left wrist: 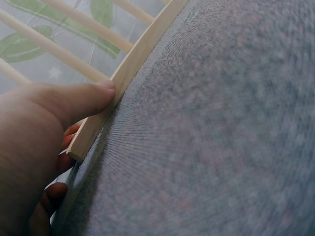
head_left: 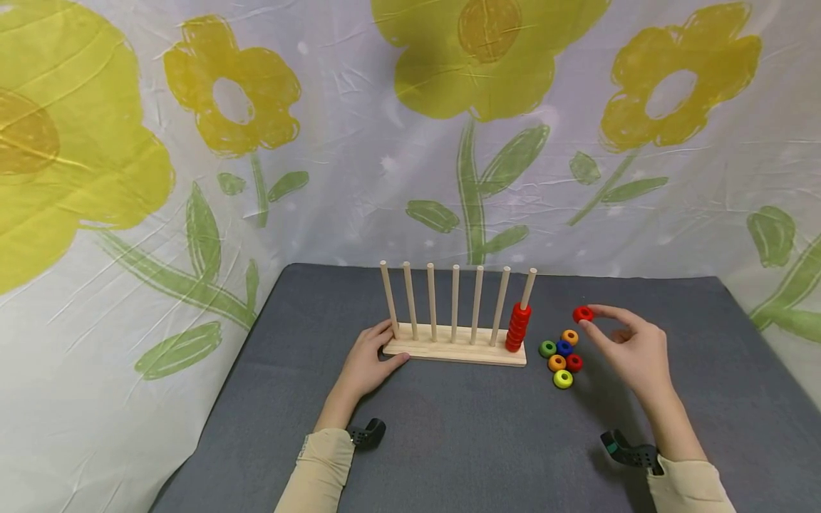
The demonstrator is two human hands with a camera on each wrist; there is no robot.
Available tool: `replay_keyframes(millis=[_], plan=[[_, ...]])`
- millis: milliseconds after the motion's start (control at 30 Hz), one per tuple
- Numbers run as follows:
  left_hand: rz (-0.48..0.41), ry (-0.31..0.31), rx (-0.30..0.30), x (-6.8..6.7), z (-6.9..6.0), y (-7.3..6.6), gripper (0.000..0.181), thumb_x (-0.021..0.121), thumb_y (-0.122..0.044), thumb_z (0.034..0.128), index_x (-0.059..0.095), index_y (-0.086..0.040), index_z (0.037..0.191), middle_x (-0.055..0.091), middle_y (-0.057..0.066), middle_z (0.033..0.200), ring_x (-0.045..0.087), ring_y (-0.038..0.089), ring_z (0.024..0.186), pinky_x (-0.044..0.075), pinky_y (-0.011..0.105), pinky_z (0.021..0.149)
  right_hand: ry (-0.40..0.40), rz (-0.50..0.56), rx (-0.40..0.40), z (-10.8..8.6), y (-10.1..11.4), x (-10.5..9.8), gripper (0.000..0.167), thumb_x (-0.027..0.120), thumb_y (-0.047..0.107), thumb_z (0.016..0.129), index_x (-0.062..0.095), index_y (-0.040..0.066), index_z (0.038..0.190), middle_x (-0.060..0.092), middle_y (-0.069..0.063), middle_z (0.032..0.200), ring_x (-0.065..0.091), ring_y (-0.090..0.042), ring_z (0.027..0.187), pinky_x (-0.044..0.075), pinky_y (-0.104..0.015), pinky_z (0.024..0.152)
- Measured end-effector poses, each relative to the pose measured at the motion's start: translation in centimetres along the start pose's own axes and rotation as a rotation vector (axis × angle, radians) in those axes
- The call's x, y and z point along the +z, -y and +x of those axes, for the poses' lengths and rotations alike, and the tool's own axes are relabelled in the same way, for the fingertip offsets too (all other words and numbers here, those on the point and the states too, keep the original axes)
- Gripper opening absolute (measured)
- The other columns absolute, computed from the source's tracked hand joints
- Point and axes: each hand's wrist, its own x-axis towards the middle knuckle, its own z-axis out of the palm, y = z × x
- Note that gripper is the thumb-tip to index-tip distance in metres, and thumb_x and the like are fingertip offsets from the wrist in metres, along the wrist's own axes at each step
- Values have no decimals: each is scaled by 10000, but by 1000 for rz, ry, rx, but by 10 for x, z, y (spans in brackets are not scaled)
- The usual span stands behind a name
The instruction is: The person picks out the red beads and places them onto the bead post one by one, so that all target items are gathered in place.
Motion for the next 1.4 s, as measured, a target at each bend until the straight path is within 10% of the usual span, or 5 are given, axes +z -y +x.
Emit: replay_keyframes(millis=[200, 1400], plan=[[1, -6, 5, 0, 0, -1, 683, 797, -356, 970, 575, -17, 1520, 477, 145, 1633, 433, 401, 1491, 396, 611, 1185, 29, -17, -5, -1, 1, 4, 341, 860, 208, 924, 783, 99, 1238, 289, 69, 508, 208, -50, 397, 219, -264, 385], [4, -6, 4, 0, 0, 0, 694, 798, -362, 969, 564, -31, 1533, 483, 138, 1630, 438, 391, 1489, 401, 609, 1182, 75, 57, -130, -9, 32, 19, 303, 875, 128, 896, 799, 119, 1189, 335, 43, 549, 234, -39, 422, 258, -259, 394]])
